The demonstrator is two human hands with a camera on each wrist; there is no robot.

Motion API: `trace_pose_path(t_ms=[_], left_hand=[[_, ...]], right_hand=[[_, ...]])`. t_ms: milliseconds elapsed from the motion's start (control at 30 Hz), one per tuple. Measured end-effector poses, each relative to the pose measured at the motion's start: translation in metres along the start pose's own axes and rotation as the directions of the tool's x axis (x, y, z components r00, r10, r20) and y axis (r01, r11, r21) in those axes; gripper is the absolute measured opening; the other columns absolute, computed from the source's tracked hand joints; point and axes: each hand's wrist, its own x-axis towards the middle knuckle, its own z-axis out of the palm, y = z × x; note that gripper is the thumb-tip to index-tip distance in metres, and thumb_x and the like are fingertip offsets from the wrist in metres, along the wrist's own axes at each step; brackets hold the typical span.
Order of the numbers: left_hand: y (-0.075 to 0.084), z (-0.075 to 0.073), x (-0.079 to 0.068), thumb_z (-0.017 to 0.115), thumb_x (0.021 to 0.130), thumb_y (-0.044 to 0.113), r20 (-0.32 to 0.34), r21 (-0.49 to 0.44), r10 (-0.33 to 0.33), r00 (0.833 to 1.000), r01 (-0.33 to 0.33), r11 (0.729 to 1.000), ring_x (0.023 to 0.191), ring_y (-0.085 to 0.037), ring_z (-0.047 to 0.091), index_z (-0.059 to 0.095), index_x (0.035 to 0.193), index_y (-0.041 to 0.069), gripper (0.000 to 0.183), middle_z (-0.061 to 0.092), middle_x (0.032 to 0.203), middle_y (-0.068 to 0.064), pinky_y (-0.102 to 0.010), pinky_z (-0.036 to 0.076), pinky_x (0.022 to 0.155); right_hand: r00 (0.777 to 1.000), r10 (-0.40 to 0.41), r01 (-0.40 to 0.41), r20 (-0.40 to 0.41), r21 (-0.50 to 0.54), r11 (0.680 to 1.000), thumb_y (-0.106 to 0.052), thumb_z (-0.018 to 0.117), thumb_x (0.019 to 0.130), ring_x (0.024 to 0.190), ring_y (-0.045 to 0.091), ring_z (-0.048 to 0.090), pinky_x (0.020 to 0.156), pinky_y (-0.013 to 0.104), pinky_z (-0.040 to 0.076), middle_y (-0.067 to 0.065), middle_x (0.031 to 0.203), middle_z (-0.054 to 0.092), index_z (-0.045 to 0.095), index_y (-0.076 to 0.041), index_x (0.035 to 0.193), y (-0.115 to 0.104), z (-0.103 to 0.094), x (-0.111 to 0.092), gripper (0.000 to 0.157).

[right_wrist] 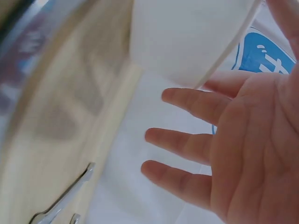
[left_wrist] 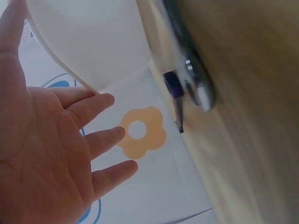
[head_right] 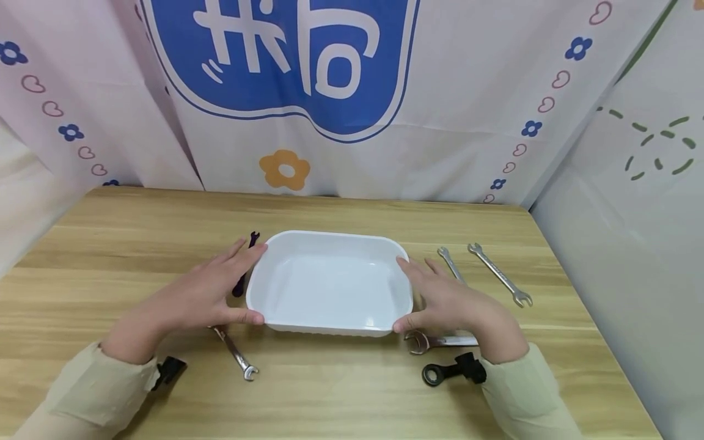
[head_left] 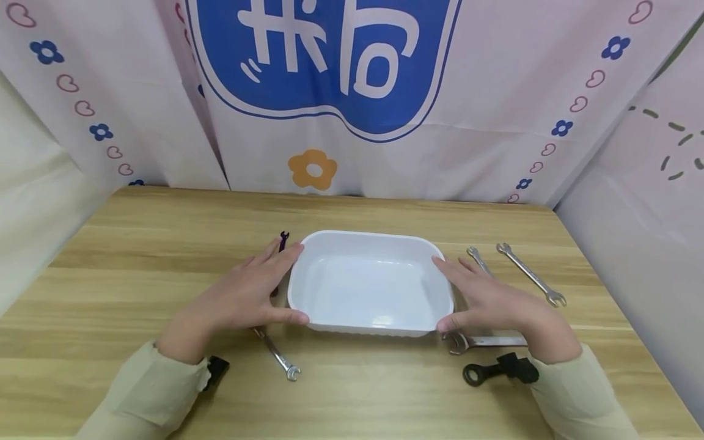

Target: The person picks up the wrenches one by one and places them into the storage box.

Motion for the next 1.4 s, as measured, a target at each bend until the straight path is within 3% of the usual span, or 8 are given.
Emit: trace_pose_path(t_ms=[167,400,633,833,967,1067,1267,1400], left_hand=[[0.000,0.000,-0.002,0.053,0.059,0.084,0.010,-0.017,-0.021,1.000,0.021,1.000,0.144,-0.028,0.002,0.010,0.150,0.023,0.118,0.013,0.155,0.005,-0.062,0.020,0.107],[0.001,0.001,-0.002,0.053,0.060,0.083,0.009,-0.019,-0.028,1.000,0.028,0.999,0.144,-0.027,0.001,0.007,0.150,0.023,0.118,0.012,0.156,0.003,-0.062,0.018,0.107],[-0.003,-0.001,-0.005,0.049,0.064,0.083,0.003,-0.012,-0.010,1.000,0.010,1.000,0.143,-0.031,0.004,0.005,0.150,0.020,0.115,0.016,0.155,-0.002,-0.064,0.020,0.105],[-0.009,-0.012,-0.017,0.064,0.068,0.068,0.026,-0.134,0.057,0.998,-0.053,0.990,0.140,-0.032,0.019,0.000,0.149,0.028,0.111,0.019,0.154,-0.009,-0.055,0.026,0.107],[-0.009,-0.028,-0.026,0.069,0.071,0.057,0.044,-0.151,0.099,0.994,-0.091,0.984,0.135,-0.031,0.032,0.023,0.148,0.020,0.096,0.032,0.149,-0.010,-0.051,0.032,0.106],[-0.012,-0.034,-0.031,0.074,0.074,0.043,0.059,-0.138,0.120,0.991,-0.111,0.984,0.124,-0.029,0.047,0.048,0.134,0.014,0.072,0.052,0.135,-0.007,-0.049,0.039,0.101],[-0.017,-0.021,-0.036,0.074,0.076,0.029,0.170,-0.109,0.168,0.971,-0.151,0.983,0.105,-0.018,0.058,0.065,0.112,0.016,0.040,0.063,0.113,0.004,-0.042,0.047,0.091],[-0.022,-0.010,-0.033,0.073,0.075,0.024,0.191,-0.120,0.230,0.954,-0.210,0.970,0.095,-0.009,0.057,0.068,0.102,0.019,0.028,0.062,0.101,0.011,-0.034,0.049,0.085]], right_hand=[[1.000,-0.017,0.016,0.021,0.023,1.000,-0.062,0.070,0.065,0.135,0.048,0.013,0.106,0.063,0.018,0.024,0.148,0.026,0.018,-0.002,0.147,-0.002,-0.003,0.006,0.113],[0.999,-0.021,0.017,0.042,0.073,0.997,-0.058,0.072,0.067,0.131,0.037,0.025,0.106,0.057,0.025,0.020,0.147,0.028,0.018,-0.004,0.147,0.000,-0.006,0.007,0.111],[0.998,-0.021,0.016,0.054,0.084,0.996,-0.057,0.071,0.069,0.133,0.036,0.025,0.107,0.056,0.024,0.017,0.150,0.025,0.016,-0.006,0.148,0.001,-0.005,0.009,0.109],[0.997,0.004,-0.012,0.076,0.098,0.995,-0.056,0.071,0.069,0.136,0.033,0.022,0.108,0.055,0.023,0.014,0.151,0.023,0.014,-0.010,0.149,-0.002,-0.004,0.007,0.108],[0.998,-0.004,-0.003,0.069,0.100,0.995,-0.055,0.071,0.070,0.135,0.034,0.022,0.108,0.057,0.023,0.015,0.151,0.023,0.014,-0.010,0.149,-0.003,-0.005,0.006,0.107],[0.998,-0.015,0.009,0.064,0.098,0.995,-0.055,0.070,0.072,0.135,0.036,0.023,0.107,0.058,0.022,0.016,0.151,0.023,0.014,-0.010,0.149,-0.003,-0.005,0.007,0.105],[0.997,-0.020,0.012,0.075,0.108,0.994,-0.055,0.069,0.073,0.136,0.037,0.020,0.108,0.058,0.020,0.017,0.152,0.021,0.012,-0.009,0.149,-0.003,-0.005,0.006,0.105],[0.997,-0.008,-0.001,0.073,0.116,0.993,-0.055,0.069,0.071,0.137,0.037,0.020,0.109,0.058,0.019,0.016,0.152,0.020,0.012,-0.009,0.149,-0.002,-0.004,0.006,0.107]])
